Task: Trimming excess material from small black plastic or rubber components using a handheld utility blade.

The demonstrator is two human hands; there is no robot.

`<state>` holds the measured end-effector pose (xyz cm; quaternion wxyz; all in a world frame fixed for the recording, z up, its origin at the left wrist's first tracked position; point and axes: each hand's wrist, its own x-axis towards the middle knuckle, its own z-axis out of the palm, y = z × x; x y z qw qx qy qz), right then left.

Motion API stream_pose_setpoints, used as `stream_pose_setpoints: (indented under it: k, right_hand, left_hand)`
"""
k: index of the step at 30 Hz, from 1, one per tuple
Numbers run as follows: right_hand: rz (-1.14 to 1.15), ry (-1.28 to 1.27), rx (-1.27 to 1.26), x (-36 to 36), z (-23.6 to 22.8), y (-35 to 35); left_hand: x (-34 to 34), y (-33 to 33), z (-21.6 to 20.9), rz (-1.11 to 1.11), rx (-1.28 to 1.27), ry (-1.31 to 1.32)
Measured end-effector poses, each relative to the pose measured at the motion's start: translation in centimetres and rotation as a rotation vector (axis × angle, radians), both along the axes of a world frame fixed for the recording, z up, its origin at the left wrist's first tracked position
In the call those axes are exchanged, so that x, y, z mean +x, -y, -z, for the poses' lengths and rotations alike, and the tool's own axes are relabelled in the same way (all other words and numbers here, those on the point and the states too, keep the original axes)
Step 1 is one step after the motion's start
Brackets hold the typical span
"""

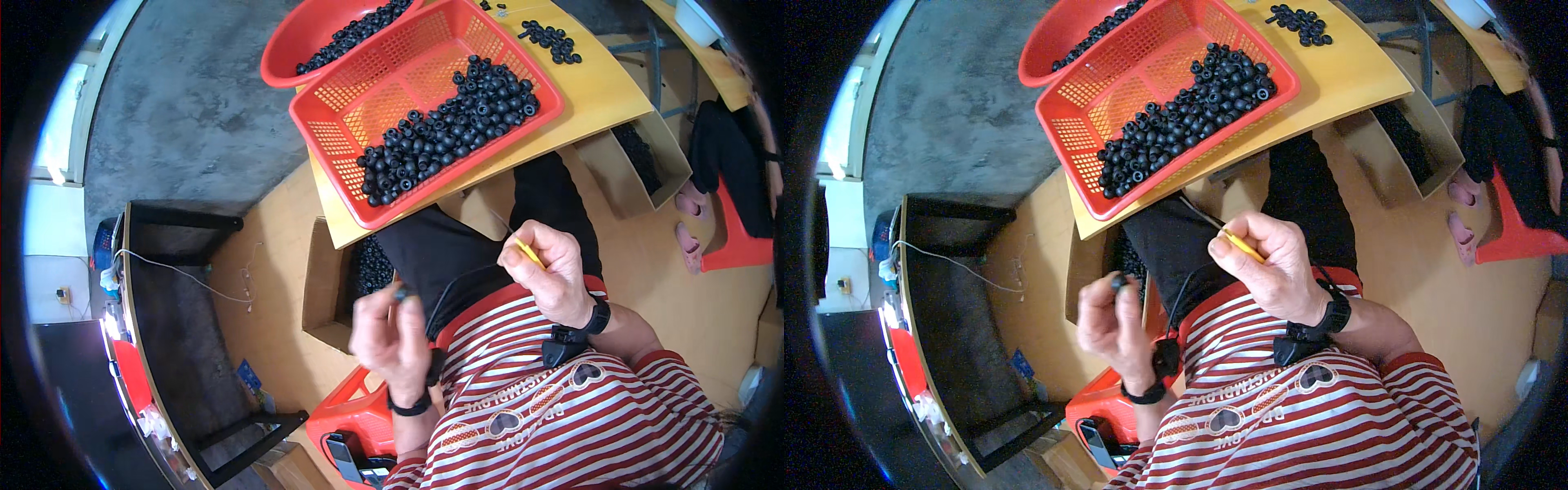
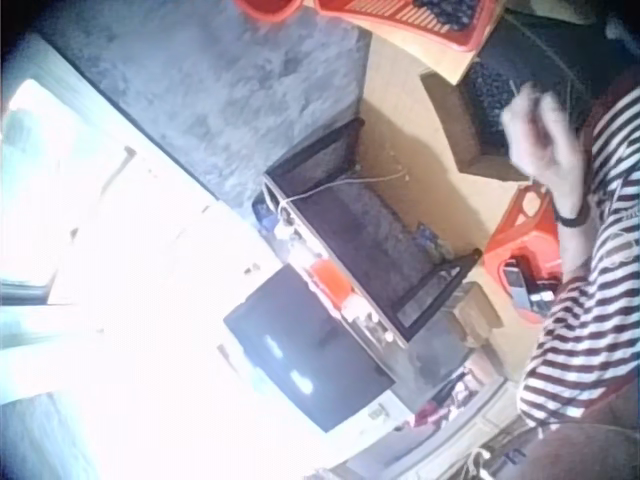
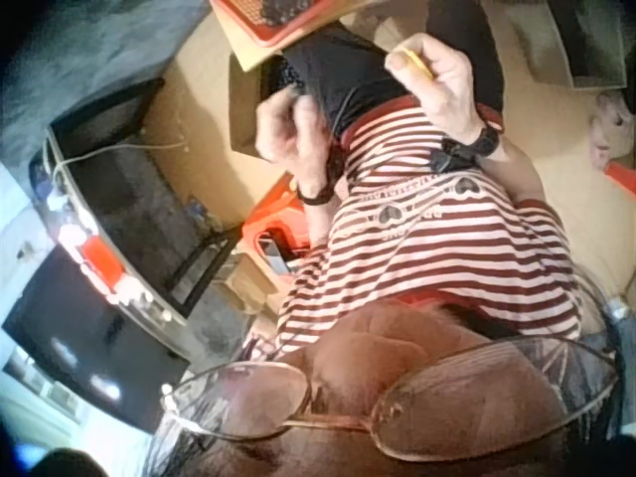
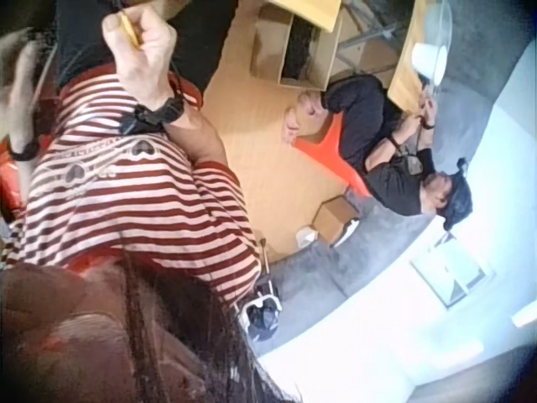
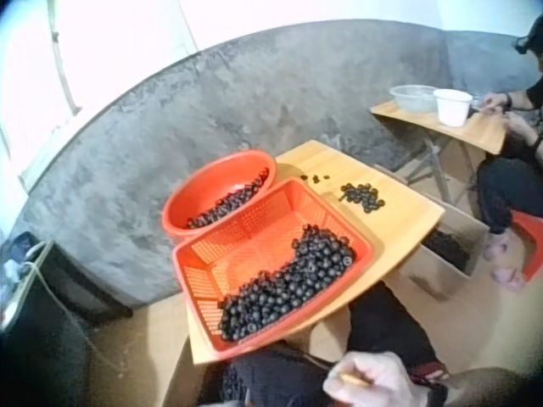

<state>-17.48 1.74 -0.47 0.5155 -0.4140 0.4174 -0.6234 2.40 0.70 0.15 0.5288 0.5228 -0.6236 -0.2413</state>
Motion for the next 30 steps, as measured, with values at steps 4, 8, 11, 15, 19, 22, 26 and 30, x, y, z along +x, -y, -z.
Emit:
stream_pose_setpoints:
  k: [4, 8, 11, 15, 19, 22, 26, 30]
  right_hand:
    - [-0.007, -0.027, -0.004, -0.3, 0.0, 0.1]
    - [0.002, -0.046, -0.009, -0.2, -0.1, 0.2]
    - [0.005, -0.034, -0.006, -0.2, 0.0, 0.2]
    - [0.020, -0.041, -0.021, -0.3, 0.1, 0.0]
    - [0.045, -0.060, -0.033, -0.6, 0.4, 0.0]
    - [0.050, -0.078, -0.025, -0.6, 0.4, -0.1]
    - [0.089, -0.096, -0.037, -0.8, 0.4, 0.0]
    - [0.049, -0.074, -0.016, -0.9, 0.4, -0.2]
  left_hand:
    - [5.0, 1.8, 0.4, -0.336, 0.025, 0.347]
    - [5.7, 2.6, -0.5, -0.408, -0.031, 0.408]
    - [3.4, 4.0, -2.3, -0.339, -0.072, 0.467]
    - [0.0, 7.6, -3.2, -0.052, -0.248, 0.584]
    - [-2.7, 11.4, -3.7, 0.038, -0.336, 1.009]
    - [-3.2, 13.5, -3.3, 0.082, -0.312, 1.203]
    - [-3.5, 15.4, -2.4, 0.200, -0.211, 1.208]
    - [-3.1, 16.4, -1.8, 0.239, -0.246, 1.128]
